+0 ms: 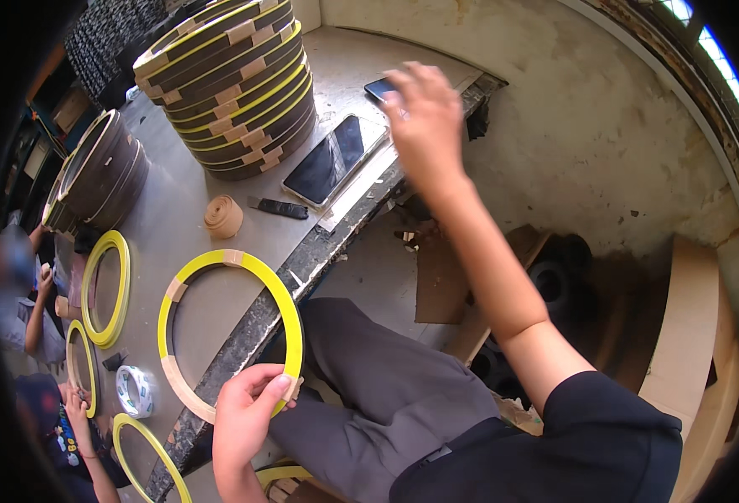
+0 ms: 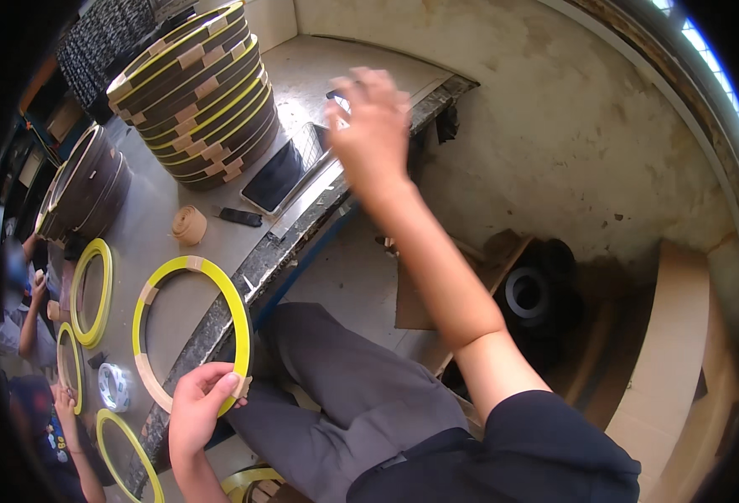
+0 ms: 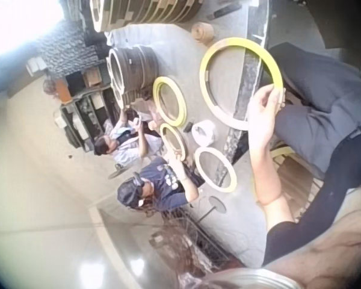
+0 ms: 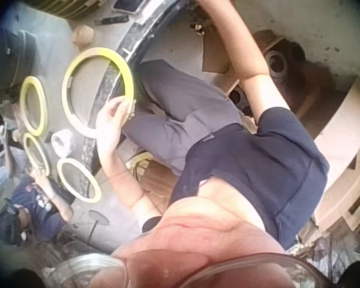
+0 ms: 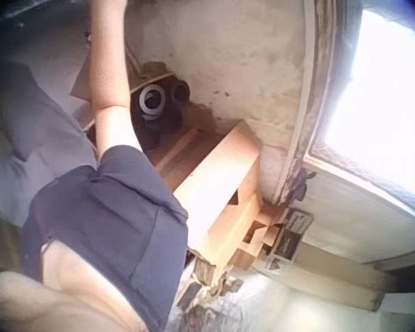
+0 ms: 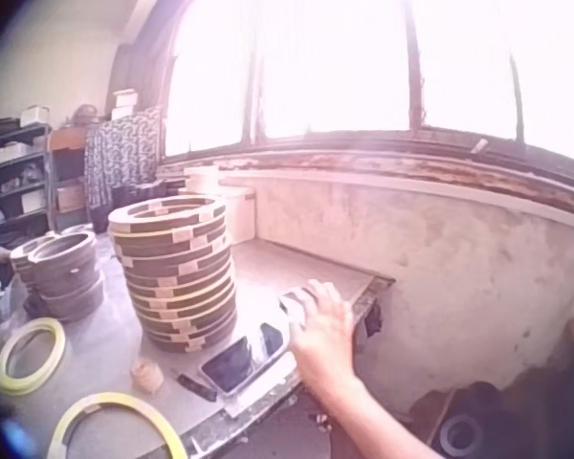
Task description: Applying tape and cutting it to assemble circular frames.
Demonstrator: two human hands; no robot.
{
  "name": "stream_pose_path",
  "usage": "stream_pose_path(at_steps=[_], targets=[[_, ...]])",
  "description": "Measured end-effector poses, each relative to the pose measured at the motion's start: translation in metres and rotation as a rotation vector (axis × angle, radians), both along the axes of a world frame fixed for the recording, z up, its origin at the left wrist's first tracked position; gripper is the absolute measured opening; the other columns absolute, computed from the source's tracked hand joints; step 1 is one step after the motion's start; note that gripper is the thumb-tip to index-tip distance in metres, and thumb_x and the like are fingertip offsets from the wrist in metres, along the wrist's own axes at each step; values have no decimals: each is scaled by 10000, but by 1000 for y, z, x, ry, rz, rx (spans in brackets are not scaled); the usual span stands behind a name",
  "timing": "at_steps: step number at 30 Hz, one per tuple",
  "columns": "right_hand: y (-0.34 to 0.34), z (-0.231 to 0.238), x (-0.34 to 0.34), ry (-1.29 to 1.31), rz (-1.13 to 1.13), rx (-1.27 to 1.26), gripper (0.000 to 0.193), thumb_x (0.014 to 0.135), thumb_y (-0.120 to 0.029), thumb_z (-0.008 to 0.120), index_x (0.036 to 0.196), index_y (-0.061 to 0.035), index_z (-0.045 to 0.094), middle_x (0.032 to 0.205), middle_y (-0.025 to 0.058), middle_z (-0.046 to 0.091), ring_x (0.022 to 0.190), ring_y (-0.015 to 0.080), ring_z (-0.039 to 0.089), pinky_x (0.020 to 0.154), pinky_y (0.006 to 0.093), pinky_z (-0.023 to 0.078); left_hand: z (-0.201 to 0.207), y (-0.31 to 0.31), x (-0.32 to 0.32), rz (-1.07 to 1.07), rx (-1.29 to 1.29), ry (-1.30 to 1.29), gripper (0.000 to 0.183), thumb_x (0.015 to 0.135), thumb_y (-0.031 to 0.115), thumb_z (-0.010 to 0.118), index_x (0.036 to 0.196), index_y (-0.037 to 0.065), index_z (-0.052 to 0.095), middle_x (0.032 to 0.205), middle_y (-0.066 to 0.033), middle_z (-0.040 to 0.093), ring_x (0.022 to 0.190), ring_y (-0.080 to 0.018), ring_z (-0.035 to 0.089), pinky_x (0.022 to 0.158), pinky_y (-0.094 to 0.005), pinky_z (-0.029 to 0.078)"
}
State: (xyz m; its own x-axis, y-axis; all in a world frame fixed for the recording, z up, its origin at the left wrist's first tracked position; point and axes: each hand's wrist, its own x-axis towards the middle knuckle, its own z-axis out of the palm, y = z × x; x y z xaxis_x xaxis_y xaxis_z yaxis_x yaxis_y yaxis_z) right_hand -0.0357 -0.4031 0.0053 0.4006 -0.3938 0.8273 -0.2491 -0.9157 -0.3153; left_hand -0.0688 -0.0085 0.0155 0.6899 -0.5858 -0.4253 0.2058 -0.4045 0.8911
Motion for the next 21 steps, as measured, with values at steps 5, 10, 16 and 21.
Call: stream_pose_path(at_steps=[5, 10, 16, 21], targets=[[-64, -40, -9, 483, -171, 127, 412, 1005, -412, 463, 1268, -175, 674, 1613, 94, 354, 1525, 345, 223, 1218, 629, 111, -3, 2, 0, 21, 23, 4, 227, 968, 130, 645, 1078, -66, 678, 871, -84, 692, 735, -150, 662, 715, -289, 557], [-65, -35, -11, 469, -119, 249, 385, 990, -389, 476, 1202, -162, 703, 1619, 124, 343, 1535, 359, 197, 1210, 657, 102, -4, 0, 2, 11, -7, 47, 220, 974, 82, 643, 1118, -82, 669, 914, -98, 715, 775, -138, 664, 743, -287, 564], [90, -7, -115, -26, 780, 331, 73, 813, -55, 635, 762, -57, 582, 688, 101, 542, 635, 318, 551, 628, 403, 485, -1, 4, 1, 22, 20, 48, 221, 974, 83, 641, 1122, -77, 671, 914, -95, 719, 772, -134, 665, 738, -278, 561], [218, -81, -157, 687, 1206, 1266, 308, 990, -346, 655, 1121, -69, 619, 911, 34, 697, 734, 135, 669, 654, 311, 525, -4, 2, 0, 38, 50, 50, 224, 973, 82, 641, 1131, -74, 668, 928, -97, 722, 788, -140, 673, 751, -284, 563]])
